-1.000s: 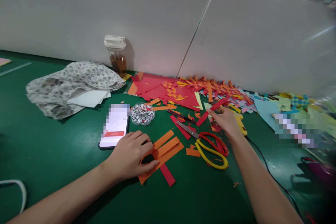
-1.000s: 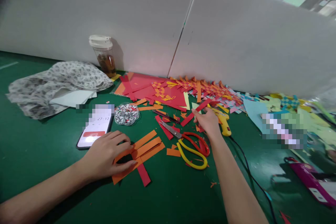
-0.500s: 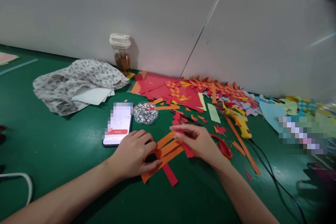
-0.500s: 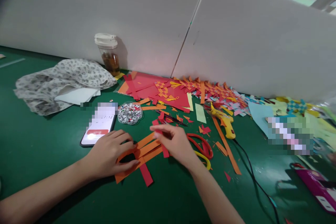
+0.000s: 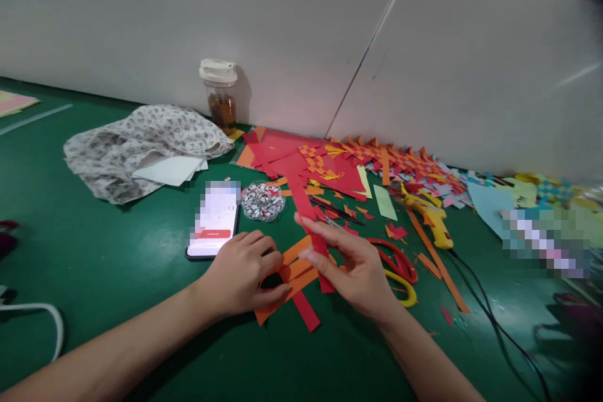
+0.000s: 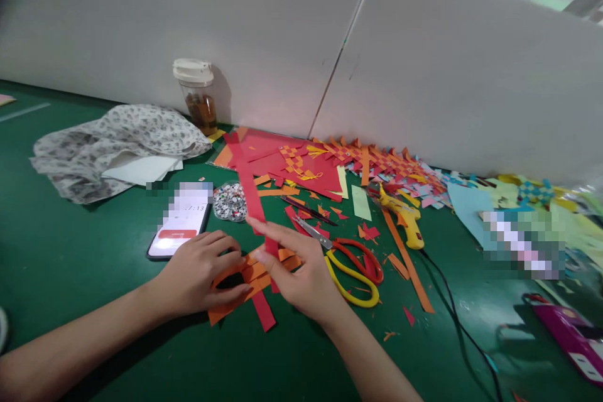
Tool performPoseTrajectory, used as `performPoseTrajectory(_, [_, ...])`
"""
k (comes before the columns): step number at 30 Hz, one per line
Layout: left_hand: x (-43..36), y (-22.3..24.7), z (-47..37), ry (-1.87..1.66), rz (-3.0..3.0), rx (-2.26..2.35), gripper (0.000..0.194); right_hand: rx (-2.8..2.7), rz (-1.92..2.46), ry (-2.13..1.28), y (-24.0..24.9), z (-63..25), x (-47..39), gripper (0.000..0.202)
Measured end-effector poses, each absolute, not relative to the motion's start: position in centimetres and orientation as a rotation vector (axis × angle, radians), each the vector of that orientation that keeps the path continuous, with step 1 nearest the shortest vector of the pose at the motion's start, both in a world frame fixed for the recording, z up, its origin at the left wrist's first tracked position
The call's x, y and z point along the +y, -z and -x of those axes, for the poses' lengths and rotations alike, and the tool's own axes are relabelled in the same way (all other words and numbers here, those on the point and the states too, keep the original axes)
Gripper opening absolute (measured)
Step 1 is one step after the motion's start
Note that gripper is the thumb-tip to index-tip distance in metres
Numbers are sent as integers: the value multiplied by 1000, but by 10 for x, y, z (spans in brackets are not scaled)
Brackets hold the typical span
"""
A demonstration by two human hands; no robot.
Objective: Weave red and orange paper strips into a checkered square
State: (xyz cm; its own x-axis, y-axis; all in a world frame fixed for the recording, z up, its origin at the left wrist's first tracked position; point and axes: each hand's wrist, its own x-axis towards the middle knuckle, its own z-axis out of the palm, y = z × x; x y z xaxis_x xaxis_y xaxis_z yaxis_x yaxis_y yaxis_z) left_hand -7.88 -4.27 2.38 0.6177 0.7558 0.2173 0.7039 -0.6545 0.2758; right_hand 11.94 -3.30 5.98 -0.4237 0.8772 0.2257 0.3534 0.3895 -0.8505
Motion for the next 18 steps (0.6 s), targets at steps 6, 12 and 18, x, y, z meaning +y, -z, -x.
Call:
performPoseTrajectory(6, [-43,-22,79,-435,-2696,1244,32,-1933,1318,-1207,-50,-117,-27,29])
performPoseTrajectory(12, [-42,-20,79,-429,-2697,1234,31,-1784,1277,-1434,-37,-119,-27,44])
performPoseTrajectory(18, [-41,-21,79,-465,-2729,1249,30,-1762,1287,-1440,-28,-116,-33,49])
